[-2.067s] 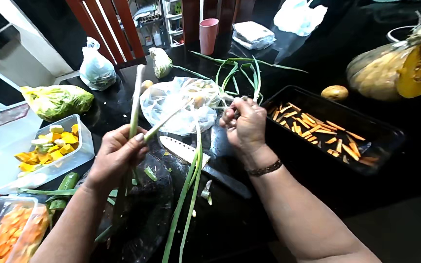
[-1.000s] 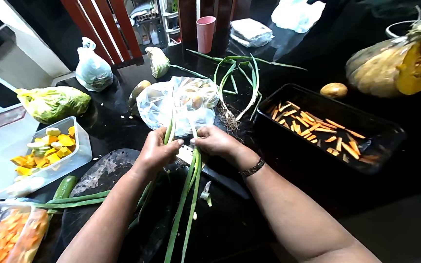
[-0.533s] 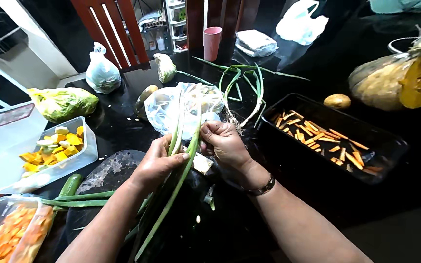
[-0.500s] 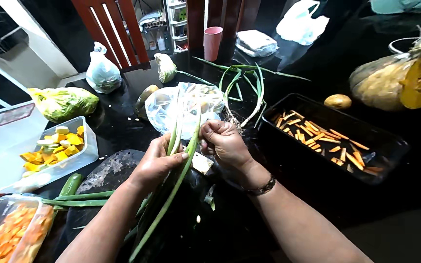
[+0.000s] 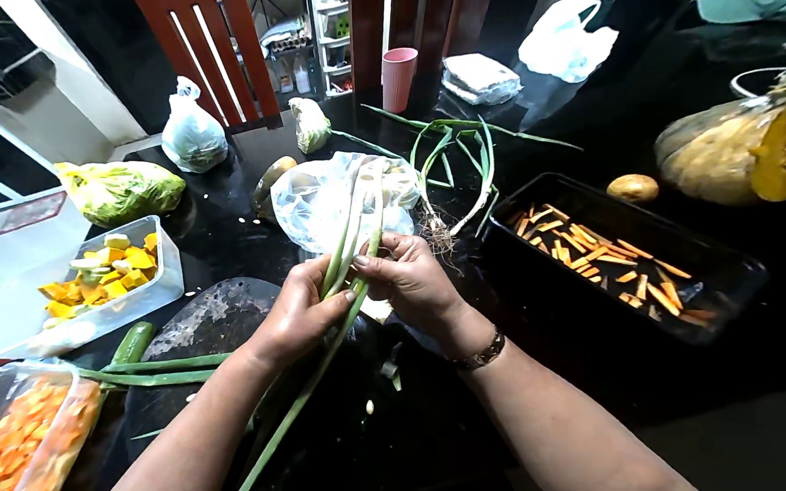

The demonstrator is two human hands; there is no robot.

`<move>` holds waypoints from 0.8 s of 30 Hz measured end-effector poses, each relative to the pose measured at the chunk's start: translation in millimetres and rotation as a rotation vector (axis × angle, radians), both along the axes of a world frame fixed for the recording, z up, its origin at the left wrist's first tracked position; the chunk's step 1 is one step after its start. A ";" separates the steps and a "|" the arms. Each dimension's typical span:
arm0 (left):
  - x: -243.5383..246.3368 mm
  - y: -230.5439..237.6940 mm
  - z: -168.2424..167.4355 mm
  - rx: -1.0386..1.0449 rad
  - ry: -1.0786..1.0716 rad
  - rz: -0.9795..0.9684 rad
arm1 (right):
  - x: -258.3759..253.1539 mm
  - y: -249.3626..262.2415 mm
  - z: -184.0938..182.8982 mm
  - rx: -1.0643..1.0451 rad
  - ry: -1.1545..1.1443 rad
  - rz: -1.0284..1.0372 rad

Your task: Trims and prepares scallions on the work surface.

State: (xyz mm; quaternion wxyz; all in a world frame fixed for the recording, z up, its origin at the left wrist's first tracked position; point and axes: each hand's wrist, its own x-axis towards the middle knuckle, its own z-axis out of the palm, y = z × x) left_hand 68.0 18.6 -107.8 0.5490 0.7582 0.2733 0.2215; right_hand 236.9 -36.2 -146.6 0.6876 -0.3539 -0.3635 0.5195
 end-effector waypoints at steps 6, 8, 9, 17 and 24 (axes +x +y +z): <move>-11.9 -3.4 2.8 0.092 0.053 -0.088 | 29.4 0.4 2.4 -0.036 0.117 -0.156; -16.9 -3.6 4.5 0.084 0.046 -0.079 | 40.0 1.5 1.0 -0.036 0.152 -0.207; -20.0 -2.7 5.8 0.066 0.039 -0.074 | 45.1 2.9 1.0 -0.043 0.179 -0.246; -36.8 -1.1 17.0 -0.236 -0.207 0.071 | 63.5 8.9 2.7 -0.050 0.239 -0.371; -26.4 7.0 11.1 -0.441 -0.271 -0.067 | 9.5 0.6 1.0 0.093 0.028 -0.044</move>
